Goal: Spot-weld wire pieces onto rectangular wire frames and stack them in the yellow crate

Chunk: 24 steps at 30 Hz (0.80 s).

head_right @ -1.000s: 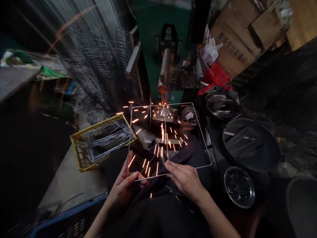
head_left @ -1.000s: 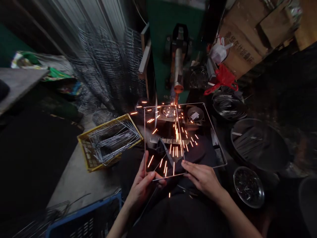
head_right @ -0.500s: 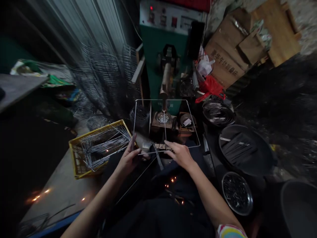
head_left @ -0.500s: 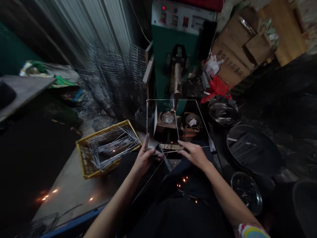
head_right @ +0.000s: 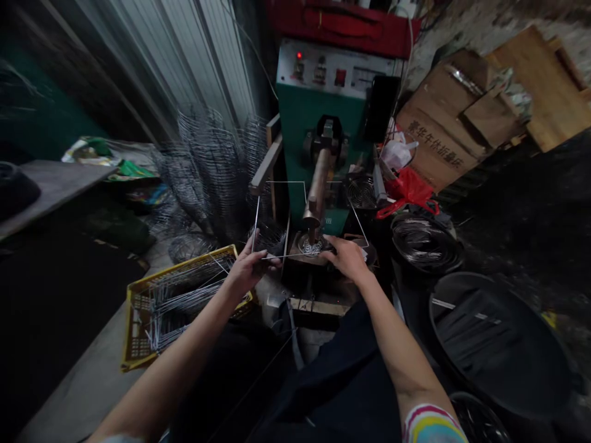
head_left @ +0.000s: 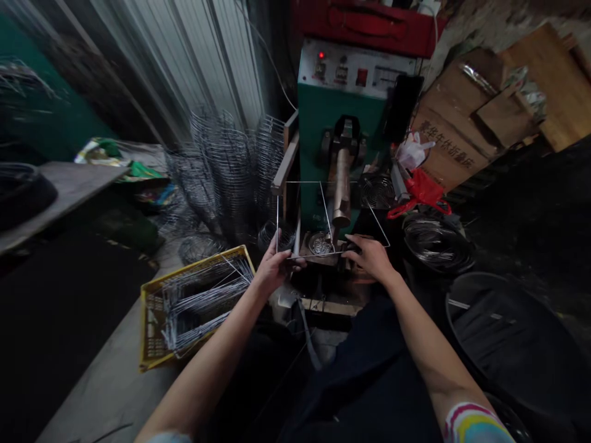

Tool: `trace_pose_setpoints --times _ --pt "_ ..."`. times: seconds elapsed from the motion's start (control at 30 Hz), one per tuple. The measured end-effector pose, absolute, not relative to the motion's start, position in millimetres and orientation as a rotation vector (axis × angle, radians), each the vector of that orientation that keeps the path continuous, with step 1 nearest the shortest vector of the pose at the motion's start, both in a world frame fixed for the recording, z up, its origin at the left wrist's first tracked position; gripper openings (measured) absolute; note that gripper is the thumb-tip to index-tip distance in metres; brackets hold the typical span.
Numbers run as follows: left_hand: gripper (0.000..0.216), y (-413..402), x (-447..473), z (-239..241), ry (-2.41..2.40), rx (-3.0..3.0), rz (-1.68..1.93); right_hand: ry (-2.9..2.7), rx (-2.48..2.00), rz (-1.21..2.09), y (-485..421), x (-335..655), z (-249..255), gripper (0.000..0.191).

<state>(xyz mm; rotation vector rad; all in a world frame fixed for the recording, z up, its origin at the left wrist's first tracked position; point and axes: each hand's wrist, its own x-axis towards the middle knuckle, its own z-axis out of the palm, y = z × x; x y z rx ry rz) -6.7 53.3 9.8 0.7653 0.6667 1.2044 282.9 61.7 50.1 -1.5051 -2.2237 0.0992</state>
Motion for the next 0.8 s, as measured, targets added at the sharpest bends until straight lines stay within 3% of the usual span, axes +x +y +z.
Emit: trace_pose_setpoints --times 0.6,0.8 --pt "0.092 71 -4 9 0.663 0.781 1.223 -2.158 -1.461 0.135 85 279 47 0.046" --pt "0.091 73 -4 8 0.684 0.755 1.218 -1.956 -1.488 0.039 90 301 46 0.061"
